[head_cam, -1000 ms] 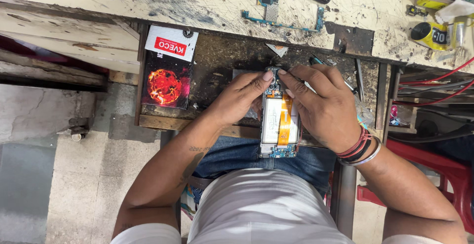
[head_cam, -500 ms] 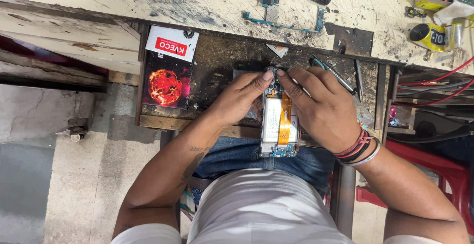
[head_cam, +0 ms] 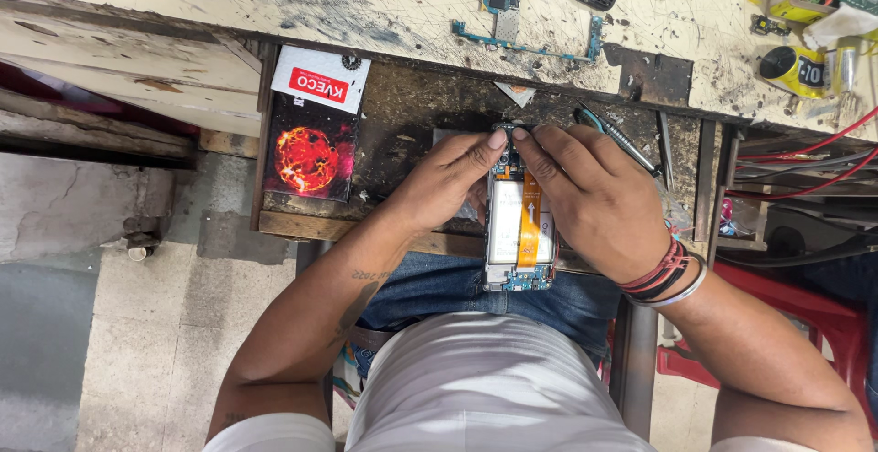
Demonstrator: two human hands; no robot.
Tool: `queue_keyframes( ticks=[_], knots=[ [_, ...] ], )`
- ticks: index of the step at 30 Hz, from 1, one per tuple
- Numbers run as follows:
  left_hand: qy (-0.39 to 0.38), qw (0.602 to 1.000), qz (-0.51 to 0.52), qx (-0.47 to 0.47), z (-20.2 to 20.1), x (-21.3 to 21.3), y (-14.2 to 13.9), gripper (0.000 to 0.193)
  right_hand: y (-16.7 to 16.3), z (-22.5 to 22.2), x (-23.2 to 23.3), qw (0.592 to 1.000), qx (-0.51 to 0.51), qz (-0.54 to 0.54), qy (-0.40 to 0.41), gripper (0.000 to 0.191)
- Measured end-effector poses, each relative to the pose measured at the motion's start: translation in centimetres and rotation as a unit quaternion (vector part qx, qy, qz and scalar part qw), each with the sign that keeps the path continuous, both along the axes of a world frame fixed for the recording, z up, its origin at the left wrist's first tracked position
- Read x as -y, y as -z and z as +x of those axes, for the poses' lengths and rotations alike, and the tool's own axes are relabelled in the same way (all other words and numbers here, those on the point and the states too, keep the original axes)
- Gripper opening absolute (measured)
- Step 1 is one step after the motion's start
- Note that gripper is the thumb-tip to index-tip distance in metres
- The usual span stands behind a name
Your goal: The person works on a disassembled mobile phone at a cluttered workbench, handling the battery and internal components. They connect a ribbon cable and use tweezers to adjust small parts near the camera module.
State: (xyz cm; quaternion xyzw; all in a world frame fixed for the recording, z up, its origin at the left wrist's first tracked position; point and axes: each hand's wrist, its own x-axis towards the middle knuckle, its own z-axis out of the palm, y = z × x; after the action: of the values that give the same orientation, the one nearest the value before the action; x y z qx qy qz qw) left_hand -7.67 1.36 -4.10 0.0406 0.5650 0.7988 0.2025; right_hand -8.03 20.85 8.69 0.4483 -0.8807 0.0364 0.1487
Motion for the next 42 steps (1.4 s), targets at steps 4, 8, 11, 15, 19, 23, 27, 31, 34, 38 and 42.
queue_keyframes(
  ticks=[4, 8, 11, 15, 19, 23, 27, 31, 34, 38, 42],
  knots=[
    [0.001, 1.000, -0.005, 0.006, 0.08, 0.21, -0.18, 0.055, -0.12, 0.03, 0.21, 1.000, -0.006, 0.017, -0.003, 0.055],
    [-0.002, 1.000, -0.019, -0.006, 0.16, 0.28, -0.38, 0.056, -0.09, 0.11, 0.12, 0.999, -0.016, 0.046, -0.008, 0.055],
    [-0.004, 1.000, -0.012, -0.005, 0.28, 0.27, -0.38, 0.056, 0.12, 0.28, -0.05, 0.997, -0.028, 0.067, -0.012, 0.055],
    [0.001, 1.000, -0.006, -0.002, 0.28, 0.24, -0.22, 0.055, 0.38, 0.23, -0.38, 0.998, -0.023, 0.064, -0.013, 0.055],
    [0.003, 1.000, -0.007, 0.001, 0.28, 0.29, -0.12, 0.054, 0.76, 0.32, -0.13, 0.999, -0.002, 0.048, 0.004, 0.054],
    [-0.001, 1.000, -0.018, -0.007, 0.28, 0.25, -0.17, 0.055, 0.71, 0.40, -0.12, 0.998, -0.011, 0.061, 0.002, 0.054],
    [-0.002, 0.999, -0.031, -0.014, 0.28, 0.27, -0.28, 0.056, 0.60, 0.43, -0.13, 0.999, -0.009, 0.049, -0.001, 0.054],
    [0.000, 0.999, -0.034, -0.029, 0.13, 0.22, -0.34, 0.055, 0.51, 0.45, -0.05, 1.000, 0.002, 0.030, 0.009, 0.053],
    [-0.006, 1.000, -0.024, -0.009, 0.18, 0.14, -0.30, 0.052, 0.34, 0.29, -0.11, 1.000, 0.000, 0.030, 0.007, 0.054],
    [0.001, 0.999, -0.016, -0.032, 0.06, 0.13, -0.18, 0.052, 0.10, 0.28, -0.19, 1.000, 0.003, 0.023, 0.005, 0.055],
    [0.007, 1.000, -0.008, -0.022, 0.04, 0.10, -0.14, 0.052, -0.03, 0.32, -0.24, 1.000, 0.009, -0.001, 0.006, 0.054]
  ],
)
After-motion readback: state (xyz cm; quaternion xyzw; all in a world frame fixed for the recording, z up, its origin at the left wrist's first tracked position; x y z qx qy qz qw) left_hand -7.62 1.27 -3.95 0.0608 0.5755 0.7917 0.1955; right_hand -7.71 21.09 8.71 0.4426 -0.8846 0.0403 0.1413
